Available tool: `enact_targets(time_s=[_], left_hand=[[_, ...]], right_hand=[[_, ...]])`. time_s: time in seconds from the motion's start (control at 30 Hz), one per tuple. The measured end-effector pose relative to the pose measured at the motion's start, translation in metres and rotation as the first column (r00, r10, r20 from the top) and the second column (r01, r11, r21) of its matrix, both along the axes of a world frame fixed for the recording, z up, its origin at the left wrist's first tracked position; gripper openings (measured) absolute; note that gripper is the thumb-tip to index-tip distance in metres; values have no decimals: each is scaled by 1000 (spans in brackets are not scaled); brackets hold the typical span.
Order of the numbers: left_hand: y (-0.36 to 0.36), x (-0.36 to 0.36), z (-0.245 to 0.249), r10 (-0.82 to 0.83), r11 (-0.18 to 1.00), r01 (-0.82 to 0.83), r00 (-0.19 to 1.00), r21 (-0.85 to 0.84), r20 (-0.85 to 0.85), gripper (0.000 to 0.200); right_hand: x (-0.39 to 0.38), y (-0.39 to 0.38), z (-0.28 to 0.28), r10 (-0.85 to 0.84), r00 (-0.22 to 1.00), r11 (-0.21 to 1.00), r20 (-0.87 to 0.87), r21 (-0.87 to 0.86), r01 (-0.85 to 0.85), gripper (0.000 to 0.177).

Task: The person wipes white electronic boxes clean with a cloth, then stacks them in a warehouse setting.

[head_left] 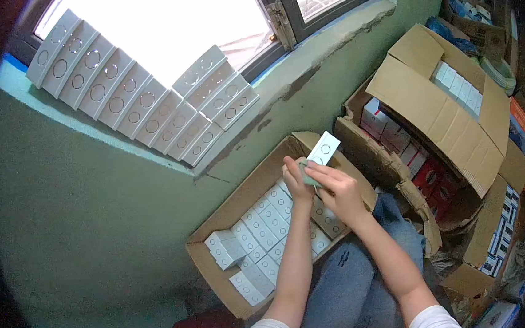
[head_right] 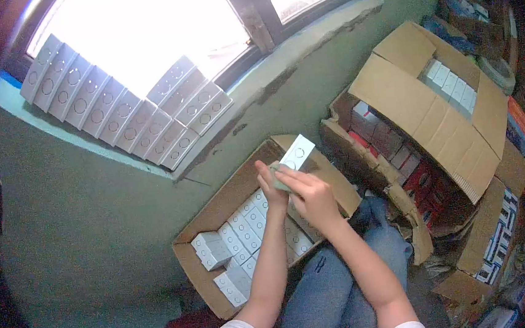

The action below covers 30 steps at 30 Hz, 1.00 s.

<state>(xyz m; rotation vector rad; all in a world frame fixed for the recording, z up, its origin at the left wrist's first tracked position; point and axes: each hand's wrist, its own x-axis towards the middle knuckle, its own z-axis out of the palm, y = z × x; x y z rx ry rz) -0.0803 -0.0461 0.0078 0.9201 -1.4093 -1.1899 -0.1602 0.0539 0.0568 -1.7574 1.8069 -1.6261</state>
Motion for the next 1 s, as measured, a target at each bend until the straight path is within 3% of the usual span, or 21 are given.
enact_targets(time_s=[0.03, 0.07, 0.17, 0.3, 0.33, 0.43, 0.47, 0.63, 0.8, 0.9, 1.0], left_hand=[[0, 2, 2, -19, 1000, 19, 1000, 5, 14, 75], [6, -10, 1, 134, 991, -133, 991, -19, 9, 73], [-9, 6, -8, -11, 989, 43, 977, -144, 215, 71], [-9, 7, 10, -146, 987, 144, 989, 78, 26, 58], [-8, 13, 16, -193, 968, 190, 981, 166, -2, 45], [-1, 9, 25, -253, 952, 248, 967, 180, 4, 38], [-6, 17, 21, -415, 879, 385, 908, 280, 52, 35], [0, 23, 37, -532, 803, 490, 846, 339, 39, 37], [-1, 30, 40, -563, 761, 554, 822, 338, -79, 43], [-3, 35, 40, -499, 810, 516, 856, 280, -135, 41], [-1, 28, 44, -341, 894, 372, 926, 249, -160, 34]], right_hand=[[-3, 0, -1, 17, 1000, 1000, 3, 5, -17, 44], [-6, -1, -3, -31, 999, 1000, 21, 6, 31, 44], [-19, -2, -6, -180, 981, 984, 71, 8, 180, 45], [-36, -10, -12, -303, 930, 953, 209, 33, 303, 39], [-39, -11, -14, -318, 916, 948, 243, 51, 315, 35], [-38, -14, -15, -306, 875, 951, 375, 82, 297, 32], [-38, -13, -14, -285, 888, 958, 361, 84, 273, 32], [-37, -11, -18, -235, 939, 972, 251, 66, 226, 31], [-32, -8, -5, -273, 949, 959, 160, -37, 282, 37], [-32, -6, -4, -262, 950, 957, 168, -84, 279, 38], [-34, -6, -5, -271, 945, 950, 181, -106, 293, 39]])
